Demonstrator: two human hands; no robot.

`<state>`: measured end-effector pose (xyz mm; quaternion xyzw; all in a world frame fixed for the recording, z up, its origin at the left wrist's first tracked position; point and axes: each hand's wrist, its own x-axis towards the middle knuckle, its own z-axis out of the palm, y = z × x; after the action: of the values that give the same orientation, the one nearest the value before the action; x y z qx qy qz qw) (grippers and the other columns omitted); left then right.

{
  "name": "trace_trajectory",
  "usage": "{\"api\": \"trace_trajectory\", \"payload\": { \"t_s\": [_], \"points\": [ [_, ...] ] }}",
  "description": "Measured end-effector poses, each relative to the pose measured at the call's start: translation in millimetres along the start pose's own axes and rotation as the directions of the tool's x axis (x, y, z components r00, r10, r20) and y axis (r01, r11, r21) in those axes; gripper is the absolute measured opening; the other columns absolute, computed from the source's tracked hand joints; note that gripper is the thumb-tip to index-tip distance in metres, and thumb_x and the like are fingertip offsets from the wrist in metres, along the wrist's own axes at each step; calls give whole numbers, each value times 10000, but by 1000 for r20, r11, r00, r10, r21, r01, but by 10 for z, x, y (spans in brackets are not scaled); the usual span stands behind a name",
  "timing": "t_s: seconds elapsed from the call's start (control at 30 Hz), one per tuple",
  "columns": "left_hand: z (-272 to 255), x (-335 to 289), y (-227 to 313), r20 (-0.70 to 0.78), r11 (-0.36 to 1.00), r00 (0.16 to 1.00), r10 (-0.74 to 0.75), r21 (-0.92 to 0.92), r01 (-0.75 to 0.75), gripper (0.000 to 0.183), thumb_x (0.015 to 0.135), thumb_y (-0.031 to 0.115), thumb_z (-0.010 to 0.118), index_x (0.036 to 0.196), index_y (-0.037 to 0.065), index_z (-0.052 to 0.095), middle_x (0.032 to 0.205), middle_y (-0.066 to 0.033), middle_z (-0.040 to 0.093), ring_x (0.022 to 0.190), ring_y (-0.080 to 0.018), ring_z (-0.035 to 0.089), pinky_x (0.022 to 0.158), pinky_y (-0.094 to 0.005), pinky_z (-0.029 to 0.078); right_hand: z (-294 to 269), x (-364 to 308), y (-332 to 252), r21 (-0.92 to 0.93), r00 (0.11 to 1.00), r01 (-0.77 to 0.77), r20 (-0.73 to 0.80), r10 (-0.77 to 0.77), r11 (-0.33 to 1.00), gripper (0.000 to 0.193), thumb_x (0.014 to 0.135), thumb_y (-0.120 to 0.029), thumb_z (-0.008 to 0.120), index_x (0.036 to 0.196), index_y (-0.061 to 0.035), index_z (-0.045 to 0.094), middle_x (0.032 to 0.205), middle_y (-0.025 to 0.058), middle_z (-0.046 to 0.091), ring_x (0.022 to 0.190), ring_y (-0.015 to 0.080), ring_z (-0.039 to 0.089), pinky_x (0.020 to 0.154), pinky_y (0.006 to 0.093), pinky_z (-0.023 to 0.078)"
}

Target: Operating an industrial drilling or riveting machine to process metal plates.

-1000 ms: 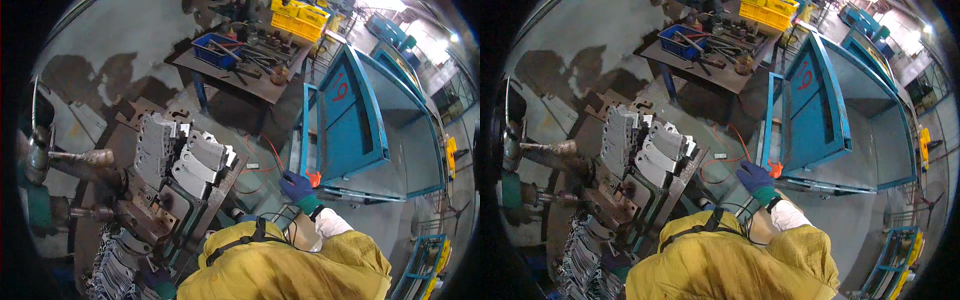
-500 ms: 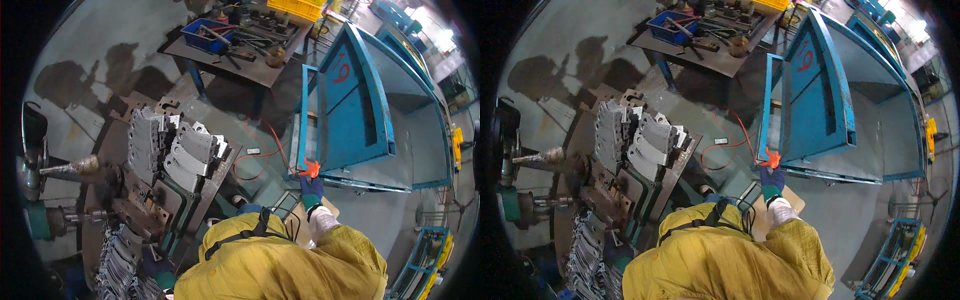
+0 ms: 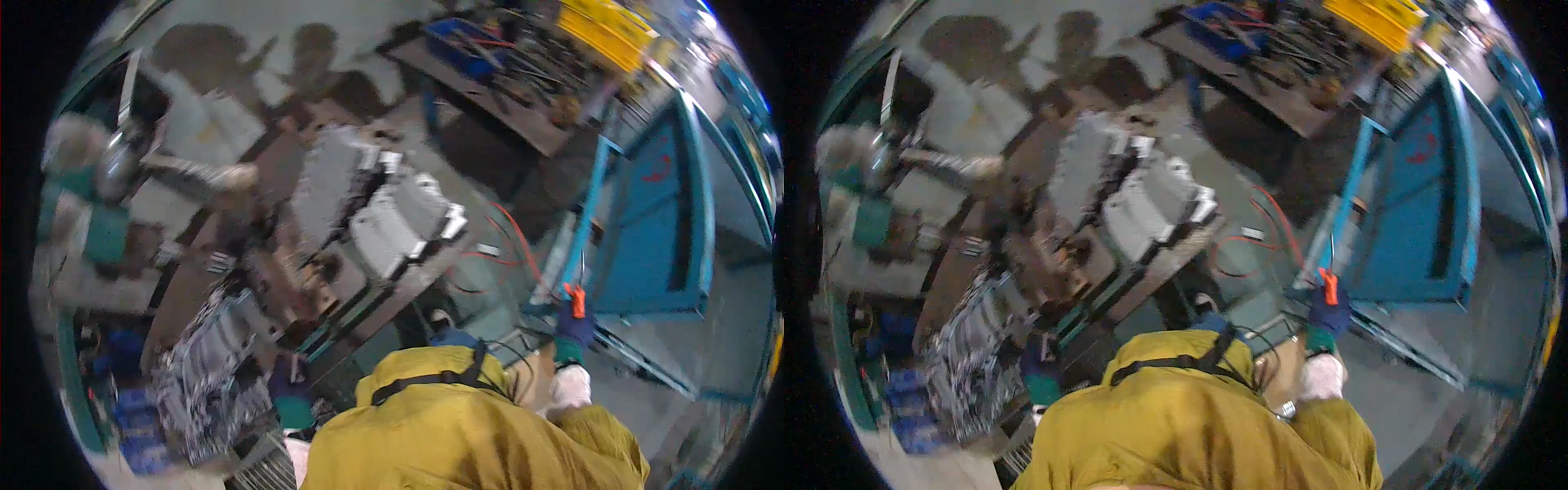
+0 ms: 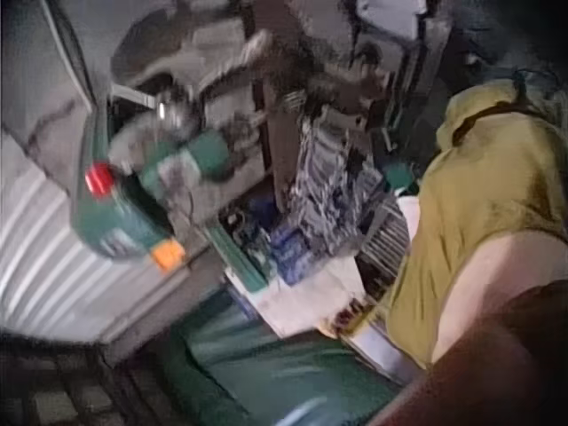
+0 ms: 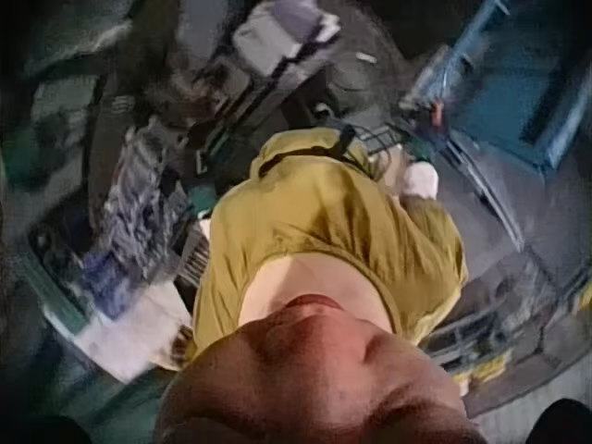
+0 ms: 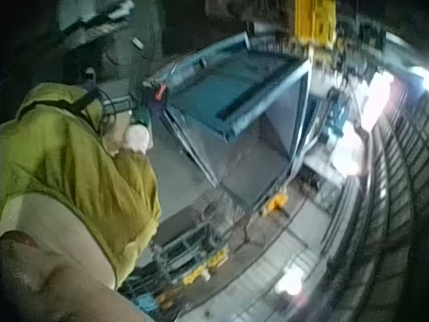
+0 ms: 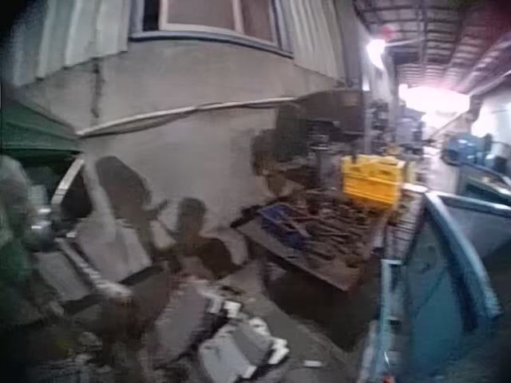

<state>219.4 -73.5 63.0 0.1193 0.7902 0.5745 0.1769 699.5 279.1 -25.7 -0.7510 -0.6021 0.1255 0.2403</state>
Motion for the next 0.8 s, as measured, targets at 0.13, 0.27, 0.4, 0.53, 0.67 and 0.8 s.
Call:
{"api": "trace_trajectory", "payload": {
  "t_s": [0.13, 0.27, 0.4, 0.53, 0.67, 0.8],
  "points": [
    [-202, 82, -160, 147, 983, 987, -70, -156, 93, 268, 908, 139, 662, 1174, 108, 658, 1065, -70, 679, 987, -205, 628, 856, -356, 541, -463, 96, -662, 527, 982, 126, 51, -179, 841, 466, 821, -81, 650, 1279, -37, 576, 1207, 139, 628, 1000, 254, 623, 870, 371, 490],
    [-305, -129, -124, 246, 626, 912, 328, 666, -405, 375, 851, 165, 719, 1212, 87, 654, 1095, -136, 696, 979, -263, 675, 866, -363, 542, -828, 56, -1335, 759, 916, 92, 190, -354, 644, 561, 821, -109, 651, 1350, -14, 494, 1217, 132, 623, 918, 186, 622, 781, 292, 499],
    [-401, -436, -55, 75, 804, 972, 224, 549, -228, 475, 782, 200, 773, 1220, 69, 645, 1110, -182, 690, 1007, -295, 682, 849, -387, 549, -1272, -441, -2212, 683, 296, -583, 684, -667, 441, 576, 822, -161, 673, 1348, -16, 490, 1171, 124, 652, 819, 134, 637, 651, 252, 503],
    [-719, -570, -987, -66, 990, 995, 77, 126, -68, 461, 792, 209, 761, 1218, 80, 639, 1105, -154, 687, 993, -296, 675, 826, -409, 556, -869, -994, -2518, 587, 24, -105, 808, -588, 802, 500, 852, -380, 654, 1236, -64, 597, 1008, 135, 702, 807, 215, 675, 624, 346, 515],
    [-803, -758, -788, -82, 961, 990, -119, -259, 94, 456, 807, 203, 750, 1234, 109, 618, 1074, -87, 678, 945, -273, 671, 785, -437, 562, -470, -1368, -2610, 395, 97, 675, 790, -605, 624, 510, 857, -535, 617, 1128, -104, 644, 962, 175, 688, 852, 359, 663, 710, 472, 505],
    [-877, -1026, -599, -164, 971, 984, -71, -238, 30, 489, 811, 200, 752, 1262, 108, 585, 1069, -59, 666, 935, -249, 666, 766, -440, 560, -319, -1554, -2758, 347, 232, 691, 725, -648, 635, 480, 857, -536, 618, 1047, -96, 646, 923, 184, 678, 864, 395, 645, 738, 489, 490]
  ]
}}
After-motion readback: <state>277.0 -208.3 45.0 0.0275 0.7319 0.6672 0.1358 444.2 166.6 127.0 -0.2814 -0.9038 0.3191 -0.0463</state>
